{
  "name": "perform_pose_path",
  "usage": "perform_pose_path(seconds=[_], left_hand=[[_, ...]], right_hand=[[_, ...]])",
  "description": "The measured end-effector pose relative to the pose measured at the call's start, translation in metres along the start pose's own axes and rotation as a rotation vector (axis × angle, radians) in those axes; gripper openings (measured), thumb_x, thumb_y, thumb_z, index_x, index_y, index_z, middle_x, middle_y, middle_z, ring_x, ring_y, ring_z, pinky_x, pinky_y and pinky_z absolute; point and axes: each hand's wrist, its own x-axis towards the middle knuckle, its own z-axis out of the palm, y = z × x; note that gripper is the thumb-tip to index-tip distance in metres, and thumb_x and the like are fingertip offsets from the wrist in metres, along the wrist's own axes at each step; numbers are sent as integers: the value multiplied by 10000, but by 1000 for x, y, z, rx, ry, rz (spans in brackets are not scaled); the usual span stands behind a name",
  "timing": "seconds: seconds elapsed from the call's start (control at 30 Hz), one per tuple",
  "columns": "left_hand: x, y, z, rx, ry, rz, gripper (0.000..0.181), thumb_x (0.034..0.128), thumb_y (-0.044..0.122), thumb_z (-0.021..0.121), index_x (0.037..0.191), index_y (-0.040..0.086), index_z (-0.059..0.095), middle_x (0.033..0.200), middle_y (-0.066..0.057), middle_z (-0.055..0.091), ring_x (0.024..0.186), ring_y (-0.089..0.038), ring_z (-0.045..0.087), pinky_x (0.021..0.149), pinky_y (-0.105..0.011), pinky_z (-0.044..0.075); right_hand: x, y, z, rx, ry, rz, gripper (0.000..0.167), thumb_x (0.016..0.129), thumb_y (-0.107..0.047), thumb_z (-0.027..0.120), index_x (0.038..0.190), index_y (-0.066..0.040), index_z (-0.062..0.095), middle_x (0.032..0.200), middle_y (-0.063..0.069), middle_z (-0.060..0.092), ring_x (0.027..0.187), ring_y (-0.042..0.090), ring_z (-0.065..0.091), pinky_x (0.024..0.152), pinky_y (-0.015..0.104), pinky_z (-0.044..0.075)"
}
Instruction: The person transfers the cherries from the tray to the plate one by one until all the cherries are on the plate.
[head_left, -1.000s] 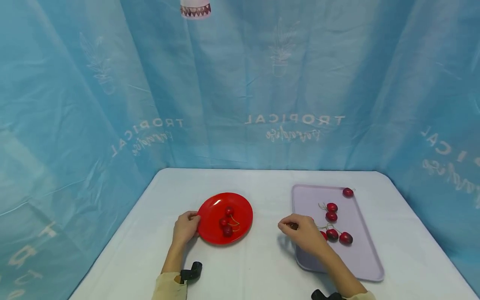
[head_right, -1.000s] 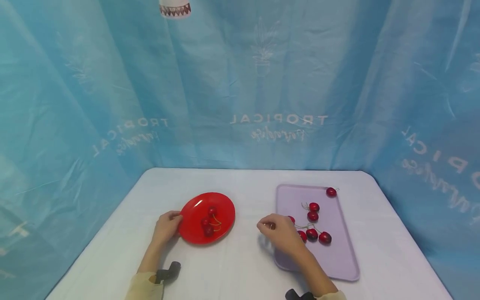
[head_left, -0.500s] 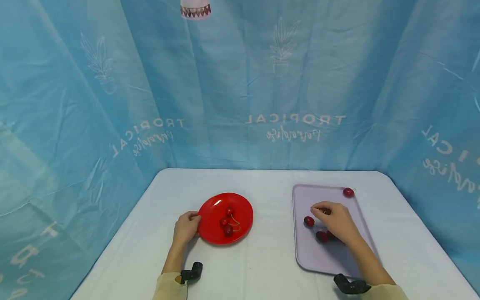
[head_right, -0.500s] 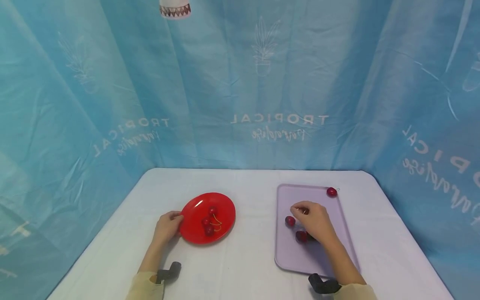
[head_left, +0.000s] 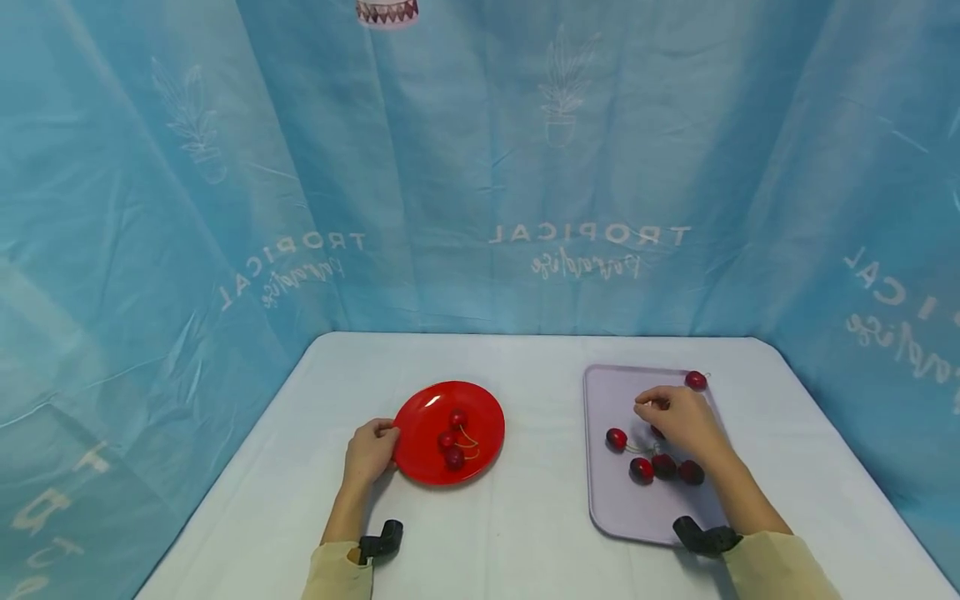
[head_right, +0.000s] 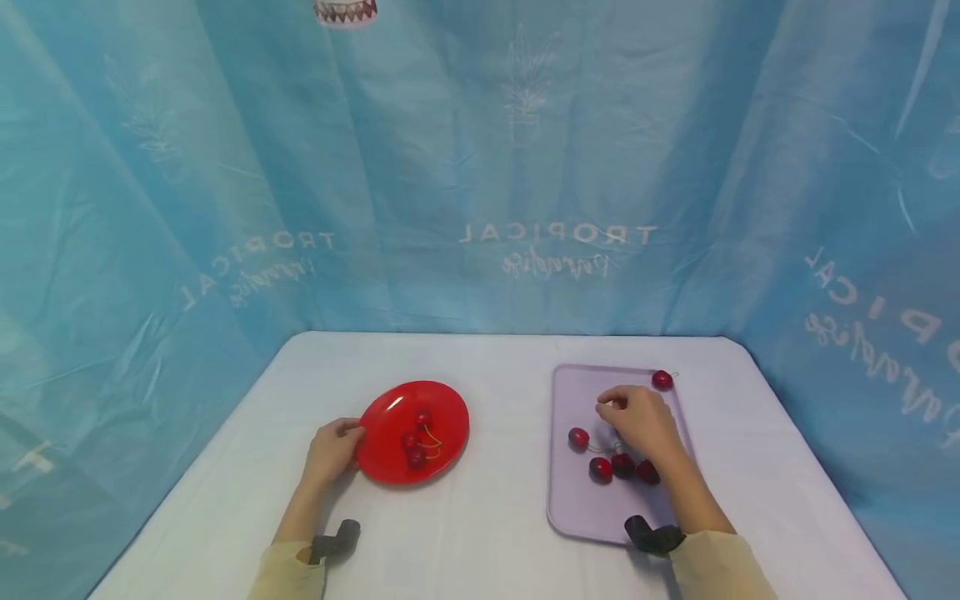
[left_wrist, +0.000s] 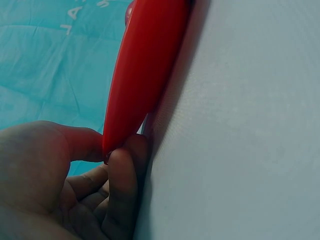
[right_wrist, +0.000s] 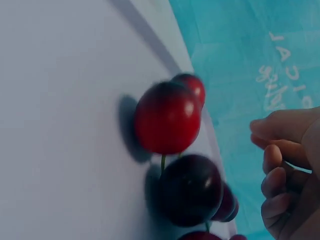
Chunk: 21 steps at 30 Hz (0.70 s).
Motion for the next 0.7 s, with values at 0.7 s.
perform_pose_path(seconds=[0.7], left_hand=[[1,-2,2,13,7,-5,324,938,187,541,1176,-19,617,943,-135,655,546,-171,580,467,-237,498]], right_hand=[[25,14,3,-181,-149,98,255,836,-218,712,1027,-49,715,759,49,581,596,183,516,521,301,471]])
